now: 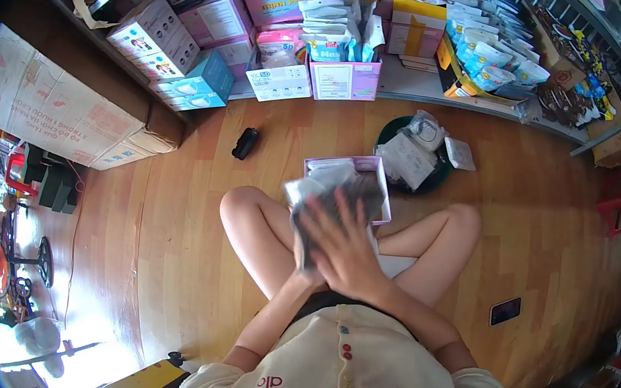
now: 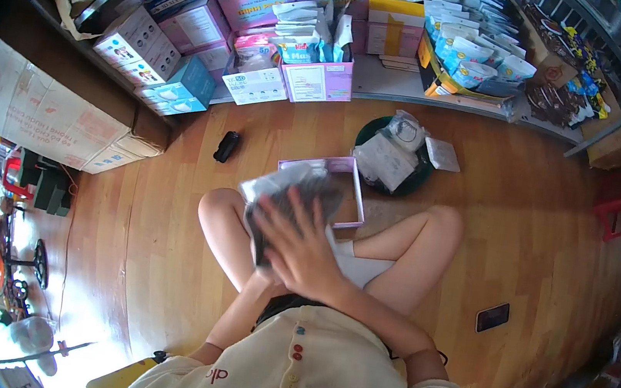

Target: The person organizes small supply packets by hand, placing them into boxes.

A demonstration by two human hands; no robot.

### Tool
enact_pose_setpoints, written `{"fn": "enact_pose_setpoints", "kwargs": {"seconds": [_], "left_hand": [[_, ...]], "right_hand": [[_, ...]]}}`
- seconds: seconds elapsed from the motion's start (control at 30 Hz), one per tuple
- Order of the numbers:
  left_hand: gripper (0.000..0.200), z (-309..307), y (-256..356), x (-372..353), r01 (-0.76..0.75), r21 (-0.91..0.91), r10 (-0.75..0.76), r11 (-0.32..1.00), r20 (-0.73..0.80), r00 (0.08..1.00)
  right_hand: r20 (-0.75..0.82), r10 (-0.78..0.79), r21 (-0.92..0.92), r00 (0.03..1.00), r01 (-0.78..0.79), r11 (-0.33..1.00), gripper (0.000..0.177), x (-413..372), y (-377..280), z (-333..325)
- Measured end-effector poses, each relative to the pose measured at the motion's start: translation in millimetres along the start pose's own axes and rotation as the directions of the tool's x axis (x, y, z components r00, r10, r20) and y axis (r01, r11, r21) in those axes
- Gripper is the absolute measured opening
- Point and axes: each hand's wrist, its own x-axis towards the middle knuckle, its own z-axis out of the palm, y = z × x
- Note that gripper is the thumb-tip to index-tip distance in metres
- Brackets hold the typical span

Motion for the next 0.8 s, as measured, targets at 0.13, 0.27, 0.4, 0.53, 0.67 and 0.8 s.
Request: {"fn": "enact_pose_setpoints", "kwargs": {"seconds": [0.13,0.27,0.4,0.53,0.67,0.8], "left_hand": [[0.089,32.6,22.3,12.4,0.048,-0.093,-0.046,0.995,0.015,0.999],[0.068,2.0,-16.4,-2.6,0.104,0.336,-0.01,0.936,-0.269,0.963],[0.06,14.0,-8.8,-9.0,0.116,0.381,0.015,0.917,-0.324,0.946],[0.069,-2.0,16.7,6.6,-0.062,-0.186,0.066,0.981,0.017,0.998],[0.075,36.9,23.2,7.2,0.031,0.047,-0.024,0.998,-0.145,0.989],[0.066,8.9,-12.2,4.4,0.018,-0.351,0.047,0.936,0.178,0.983]], "right_hand": [[0.1,-0.11,0.059,0.989,0.104,0.993,0.06,-26.9,-1.6,14.6],[-0.119,0.035,-0.02,0.992,-0.038,0.999,0.061,19.8,16.3,-7.5],[-0.136,0.016,-0.094,0.991,-0.029,0.995,0.06,44.8,9.1,-22.1],[0.029,-0.063,0.0,0.998,0.063,0.998,0.059,-11.7,-12.6,9.3],[-0.012,-0.03,0.029,0.999,0.03,0.999,0.059,-21.7,-1.6,12.2],[-0.195,0.044,0.021,0.98,-0.04,0.999,0.062,35.3,27.2,-21.5]]}}
